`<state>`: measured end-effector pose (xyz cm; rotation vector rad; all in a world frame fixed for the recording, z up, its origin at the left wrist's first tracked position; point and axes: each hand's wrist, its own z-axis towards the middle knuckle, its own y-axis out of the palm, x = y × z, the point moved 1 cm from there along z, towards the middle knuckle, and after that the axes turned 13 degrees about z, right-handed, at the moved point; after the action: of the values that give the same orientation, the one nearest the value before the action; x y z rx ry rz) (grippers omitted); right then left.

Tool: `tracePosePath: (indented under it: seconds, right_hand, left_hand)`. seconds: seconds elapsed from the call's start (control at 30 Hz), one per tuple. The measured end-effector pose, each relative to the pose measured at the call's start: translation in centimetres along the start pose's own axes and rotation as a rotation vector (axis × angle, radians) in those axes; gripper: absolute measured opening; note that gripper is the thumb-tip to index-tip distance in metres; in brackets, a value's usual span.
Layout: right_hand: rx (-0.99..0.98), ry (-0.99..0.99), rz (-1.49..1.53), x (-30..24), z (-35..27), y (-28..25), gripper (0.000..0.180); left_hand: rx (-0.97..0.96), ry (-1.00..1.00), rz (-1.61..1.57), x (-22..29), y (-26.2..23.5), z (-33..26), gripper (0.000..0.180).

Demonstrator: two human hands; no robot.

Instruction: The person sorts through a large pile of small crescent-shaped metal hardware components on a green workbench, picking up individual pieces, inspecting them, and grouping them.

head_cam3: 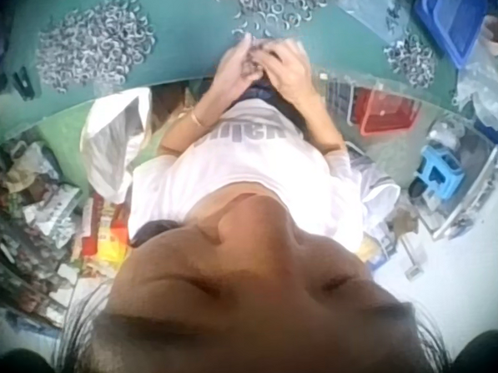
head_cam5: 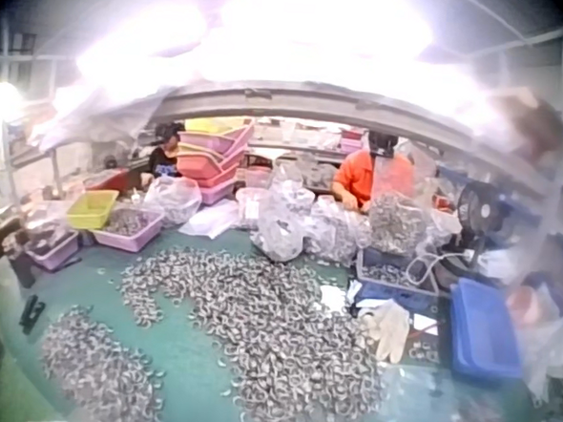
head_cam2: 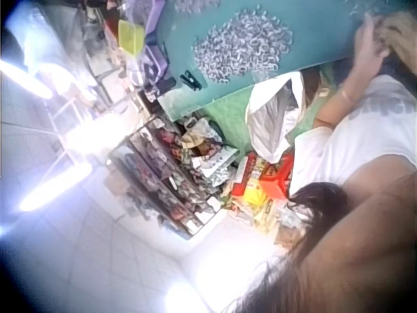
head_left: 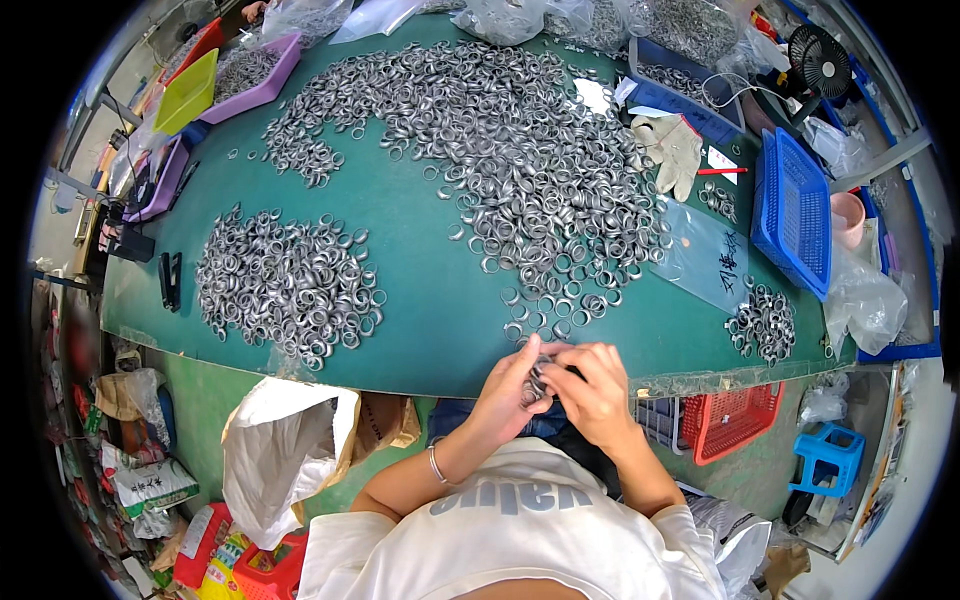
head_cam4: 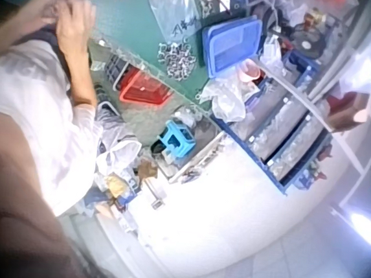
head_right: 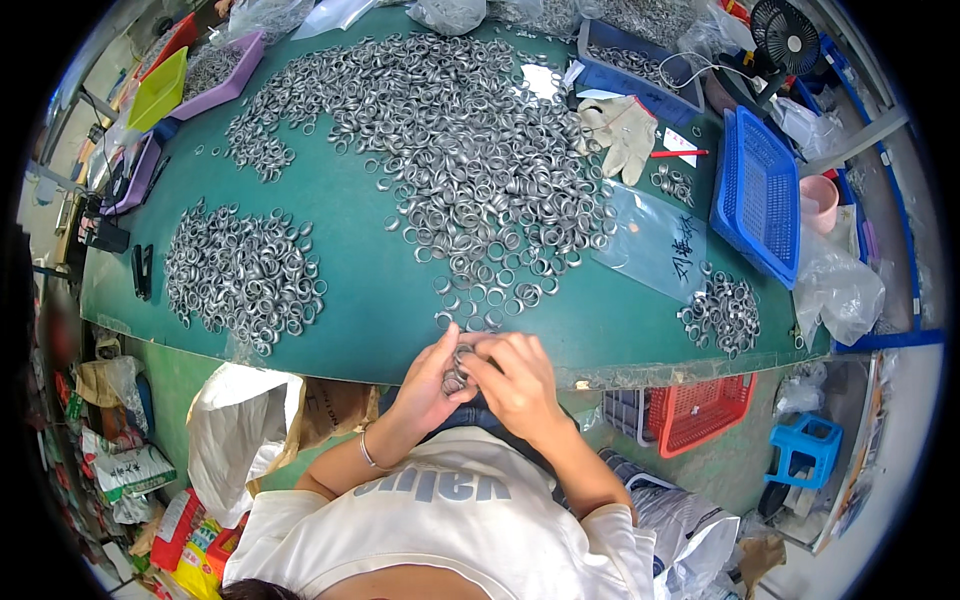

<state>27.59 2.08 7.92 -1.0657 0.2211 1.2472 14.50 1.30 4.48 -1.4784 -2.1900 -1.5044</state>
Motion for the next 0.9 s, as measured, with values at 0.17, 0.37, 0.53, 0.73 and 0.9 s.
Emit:
tracePosePath:
  seconds: [0.17, 0.37, 0.53, 0.73, 0.9]
  right_hand:
    - [0.127, 0.113, 0.126, 1.8, -0.4, -1.3, 0.016]
    - [0.0, 0.232, -0.309, 5.5, -0.1, -0.6, 0.017]
    - [0.24, 0.385, 0.213, 5.3, -1.1, -0.3, 0.007]
    - [0.487, 0.869, 1.574, 1.6, -2.7, 1.3, 0.017]
    - [0.388, 0.69, 0.789, 1.7, -2.6, 1.0, 0.01]
  left_hand:
    - [-0.041, 0.015, 0.082, -0.1, -0.5, -0.1, 0.034]
    - [-0.157, -0.042, -0.19, -0.7, -1.8, 0.6, 0.027]
    - [-0.068, 0.031, -0.056, 0.3, -0.8, 0.3, 0.027]
    - [-0.073, 0.382, 0.436, -0.5, 0.3, 0.0, 0.034]
    - [0.143, 0.403, 0.494, -0.7, 0.6, 0.3, 0.019]
